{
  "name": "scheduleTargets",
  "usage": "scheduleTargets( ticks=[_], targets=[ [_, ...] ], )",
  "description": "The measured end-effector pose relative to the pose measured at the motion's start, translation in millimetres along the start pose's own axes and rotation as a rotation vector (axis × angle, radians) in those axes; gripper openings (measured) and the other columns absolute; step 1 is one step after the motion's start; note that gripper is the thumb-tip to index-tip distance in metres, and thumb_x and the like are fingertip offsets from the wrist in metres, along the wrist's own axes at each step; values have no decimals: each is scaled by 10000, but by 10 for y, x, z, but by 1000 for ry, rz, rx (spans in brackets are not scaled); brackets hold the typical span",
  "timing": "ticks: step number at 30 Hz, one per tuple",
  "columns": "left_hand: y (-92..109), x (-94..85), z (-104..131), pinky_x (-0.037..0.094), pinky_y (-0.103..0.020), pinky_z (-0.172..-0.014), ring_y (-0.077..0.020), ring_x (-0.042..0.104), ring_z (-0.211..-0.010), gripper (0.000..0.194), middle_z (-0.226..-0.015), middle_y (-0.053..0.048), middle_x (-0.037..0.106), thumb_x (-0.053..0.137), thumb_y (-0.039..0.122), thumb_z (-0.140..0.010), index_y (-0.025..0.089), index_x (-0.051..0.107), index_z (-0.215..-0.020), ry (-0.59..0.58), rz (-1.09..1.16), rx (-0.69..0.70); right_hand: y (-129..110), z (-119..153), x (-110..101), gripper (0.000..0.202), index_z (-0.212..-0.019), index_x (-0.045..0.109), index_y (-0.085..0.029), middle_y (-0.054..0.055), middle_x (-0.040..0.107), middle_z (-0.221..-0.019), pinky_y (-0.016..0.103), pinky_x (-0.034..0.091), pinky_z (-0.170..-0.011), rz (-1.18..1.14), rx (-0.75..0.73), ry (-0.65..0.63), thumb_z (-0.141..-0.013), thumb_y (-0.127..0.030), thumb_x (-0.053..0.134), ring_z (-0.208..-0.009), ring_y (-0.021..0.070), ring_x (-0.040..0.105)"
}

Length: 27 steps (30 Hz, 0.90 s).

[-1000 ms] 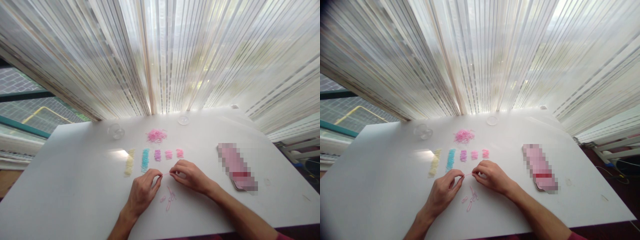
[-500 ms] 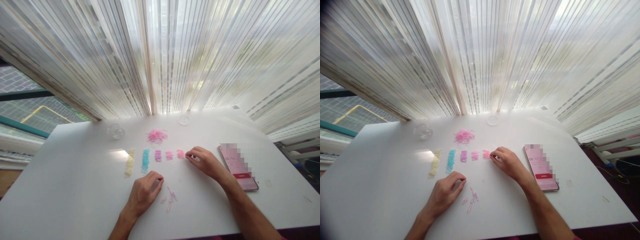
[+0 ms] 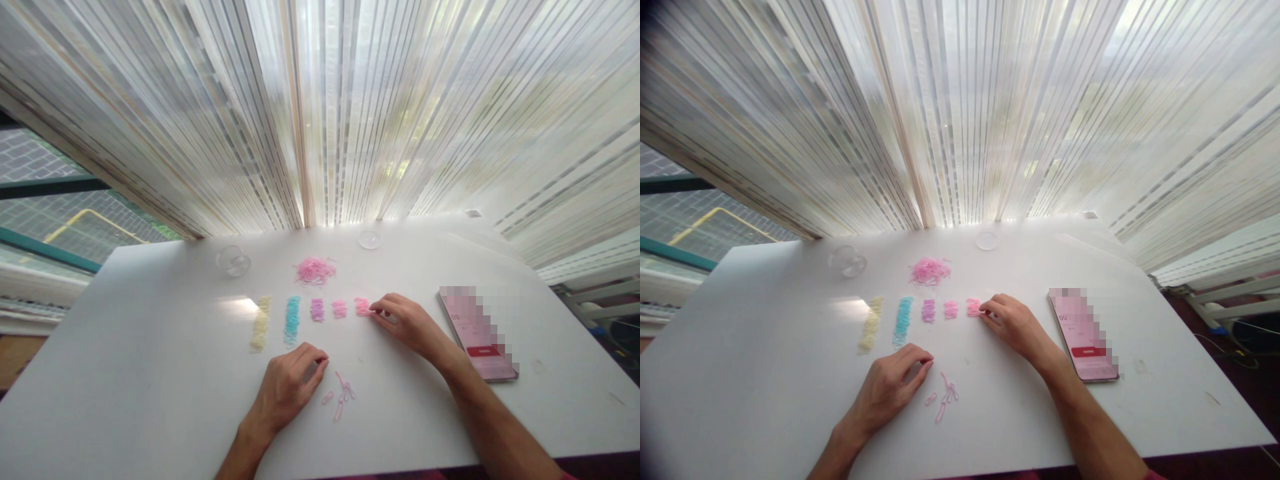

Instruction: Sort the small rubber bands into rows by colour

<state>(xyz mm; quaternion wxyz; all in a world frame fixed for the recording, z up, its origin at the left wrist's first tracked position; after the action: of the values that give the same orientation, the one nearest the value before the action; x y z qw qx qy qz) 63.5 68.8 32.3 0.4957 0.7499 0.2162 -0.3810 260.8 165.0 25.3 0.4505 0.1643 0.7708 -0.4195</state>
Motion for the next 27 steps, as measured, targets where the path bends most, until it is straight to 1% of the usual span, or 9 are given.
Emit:
scheduleTargets(
  ticks=[3, 7, 10, 12, 15, 19, 21, 24, 27],
  targets=[
    [4, 21, 25, 505, -224, -669, -131, 682, -744, 126, -852, -2, 701, 522, 202, -985, 218, 646, -967, -52, 19, -14, 15, 1, -44, 133, -960, 686, -219, 45, 669, -857, 296, 498, -687, -3, 14, 20, -975, -212, 554, -751, 181, 639],
    [23, 70, 83, 491, -228, -651, -130, 671, -716, 106, -851, 14, 694, 590, 179, -932, 236, 667, -977, -163, 43, -40, 3, -2, -122, 136, -942, 689, -218, 46, 665, -846, 297, 491, -683, -26, 31, 47, -971, -215, 556, -744, 181, 635],
    [29, 93, 147, 498, -243, -672, -142, 672, -730, 142, -900, 20, 695, 655, 173, -876, 250, 666, -994, -242, 45, -84, -75, -11, -140, 119, -926, 682, -213, 35, 648, -828, 288, 477, -683, -82, 30, 33, -957, -205, 567, -730, 165, 615],
    [26, 94, 190, 500, -249, -683, -148, 673, -739, 163, -917, 23, 692, 681, 184, -856, 257, 660, -1001, -272, 37, -114, -178, -17, -104, 104, -915, 675, -209, 29, 643, -824, 280, 470, -681, -136, 11, -8, -944, -200, 576, -724, 155, 601],
    [26, 92, 232, 490, -249, -671, -150, 675, -742, 155, -908, 28, 689, 689, 187, -847, 255, 654, -982, -275, 24, -135, -399, -8, 40, 101, -891, 672, -202, 28, 649, -827, 262, 469, -674, -221, -56, -123, -923, -180, 578, -736, 149, 598],
    [38, 137, 251, 466, -246, -634, -145, 669, -703, 105, -828, 35, 678, 680, 151, -824, 236, 648, -879, -267, -6, -127, -648, 44, 288, 108, -881, 680, -189, 34, 654, -819, 256, 477, -683, -279, -140, -271, -911, -163, 580, -752, 153, 608],
    [45, 173, 258, 458, -242, -625, -143, 668, -689, 103, -795, 37, 676, 665, 135, -820, 234, 651, -845, -270, -16, -120, -709, 63, 364, 106, -877, 682, -186, 37, 650, -811, 260, 475, -680, -267, -165, -297, -904, -159, 583, -745, 158, 604],
    [64, 203, 262, 458, -239, -628, -143, 669, -688, 129, -777, 37, 676, 648, 108, -807, 236, 655, -824, -275, -15, -107, -749, 77, 404, 112, -876, 683, -189, 34, 641, -794, 259, 467, -670, -268, -184, -307, -899, -158, 578, -724, 156, 591],
    [87, 158, 227, 463, -236, -626, -141, 664, -683, 137, -783, 32, 669, 636, 98, -798, 231, 647, -826, -243, -6, -94, -779, 85, 389, 113, -914, 689, -190, 38, 649, -811, 264, 474, -686, -319, -192, -304, -907, -184, 576, -739, 158, 599]
  ],
)
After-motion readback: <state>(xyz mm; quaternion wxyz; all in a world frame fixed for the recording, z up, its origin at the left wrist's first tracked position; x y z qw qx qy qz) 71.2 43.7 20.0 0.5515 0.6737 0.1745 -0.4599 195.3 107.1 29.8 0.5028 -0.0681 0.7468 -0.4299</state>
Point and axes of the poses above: each hand's wrist, its own z-axis away from the middle knuckle, its own x-axis out of the palm, y = z × x, the point moved 9 cm from there along -z, towards the middle knuckle
